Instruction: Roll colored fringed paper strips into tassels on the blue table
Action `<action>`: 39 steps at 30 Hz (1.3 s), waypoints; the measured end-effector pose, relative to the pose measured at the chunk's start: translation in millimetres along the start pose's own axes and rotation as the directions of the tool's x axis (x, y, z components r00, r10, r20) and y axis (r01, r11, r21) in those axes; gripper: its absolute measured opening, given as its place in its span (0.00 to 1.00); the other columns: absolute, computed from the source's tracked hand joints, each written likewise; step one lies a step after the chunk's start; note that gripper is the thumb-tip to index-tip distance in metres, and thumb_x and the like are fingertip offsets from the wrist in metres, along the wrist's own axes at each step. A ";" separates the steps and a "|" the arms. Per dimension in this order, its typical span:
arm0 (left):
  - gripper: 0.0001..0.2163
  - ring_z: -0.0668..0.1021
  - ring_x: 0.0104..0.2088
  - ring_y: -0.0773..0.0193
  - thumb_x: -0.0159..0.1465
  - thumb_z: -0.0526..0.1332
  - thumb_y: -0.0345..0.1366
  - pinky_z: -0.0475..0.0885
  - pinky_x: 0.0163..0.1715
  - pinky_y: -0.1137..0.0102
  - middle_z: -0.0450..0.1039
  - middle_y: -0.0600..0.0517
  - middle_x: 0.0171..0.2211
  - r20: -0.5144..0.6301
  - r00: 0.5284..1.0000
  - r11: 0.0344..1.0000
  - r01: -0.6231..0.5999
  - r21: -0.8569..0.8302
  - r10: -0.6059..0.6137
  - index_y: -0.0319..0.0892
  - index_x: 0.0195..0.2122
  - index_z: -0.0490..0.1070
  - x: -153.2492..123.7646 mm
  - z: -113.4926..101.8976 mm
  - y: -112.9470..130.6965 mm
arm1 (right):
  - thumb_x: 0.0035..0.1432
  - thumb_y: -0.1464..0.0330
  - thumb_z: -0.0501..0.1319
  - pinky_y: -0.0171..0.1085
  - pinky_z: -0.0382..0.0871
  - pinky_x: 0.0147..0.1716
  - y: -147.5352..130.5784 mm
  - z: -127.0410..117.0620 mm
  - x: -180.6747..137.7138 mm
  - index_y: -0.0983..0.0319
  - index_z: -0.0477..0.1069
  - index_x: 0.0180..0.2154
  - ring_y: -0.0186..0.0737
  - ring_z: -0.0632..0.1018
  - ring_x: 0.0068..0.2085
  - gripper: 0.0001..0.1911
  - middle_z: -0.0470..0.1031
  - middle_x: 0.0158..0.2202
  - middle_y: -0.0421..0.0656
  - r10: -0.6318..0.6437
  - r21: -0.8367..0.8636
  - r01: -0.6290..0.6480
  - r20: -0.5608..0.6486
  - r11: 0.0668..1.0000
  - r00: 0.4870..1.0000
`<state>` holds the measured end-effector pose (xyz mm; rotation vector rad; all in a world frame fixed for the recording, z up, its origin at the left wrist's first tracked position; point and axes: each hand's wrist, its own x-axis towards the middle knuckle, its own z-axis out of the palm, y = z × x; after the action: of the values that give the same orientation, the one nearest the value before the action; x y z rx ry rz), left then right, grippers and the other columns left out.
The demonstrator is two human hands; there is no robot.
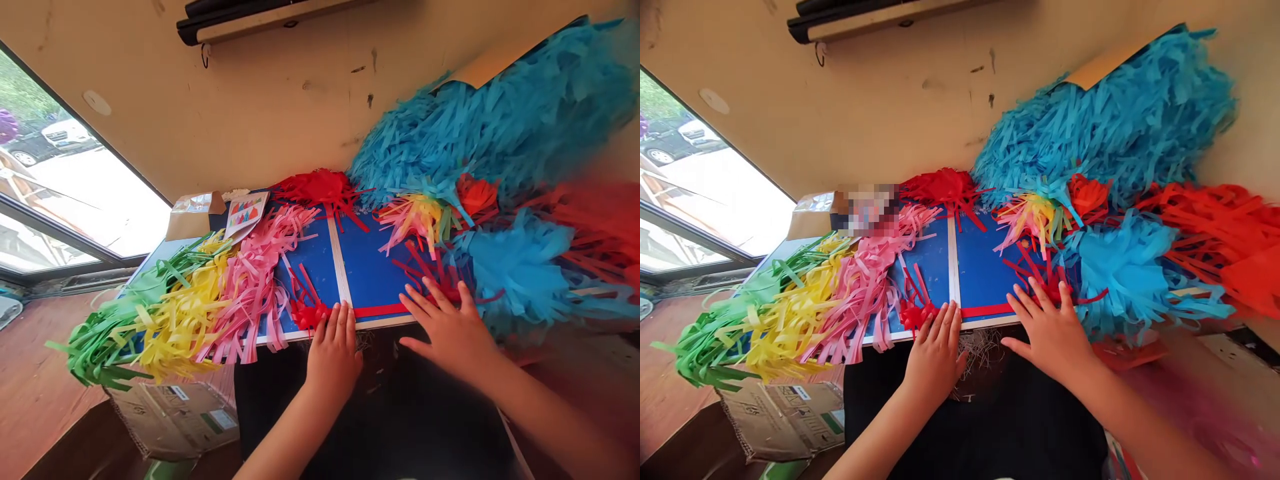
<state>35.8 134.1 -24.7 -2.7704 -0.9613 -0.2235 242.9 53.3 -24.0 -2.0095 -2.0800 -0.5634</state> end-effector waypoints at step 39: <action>0.03 0.70 0.34 0.63 0.63 0.55 0.31 0.66 0.32 0.67 0.72 0.53 0.36 -0.144 0.959 0.959 -0.260 -0.115 0.243 0.41 0.35 0.67 19.2 -5.3 -25.6 | 0.61 0.70 0.50 0.42 0.55 0.43 -6.9 7.2 23.4 0.61 0.67 0.28 0.40 0.70 0.43 0.11 0.74 0.38 0.42 0.000 0.422 0.048 -0.113 0.905 0.994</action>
<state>34.4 163.9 -12.0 -2.9200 -0.5734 -0.4330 235.5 77.6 -22.2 -1.6660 -1.9560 -0.1915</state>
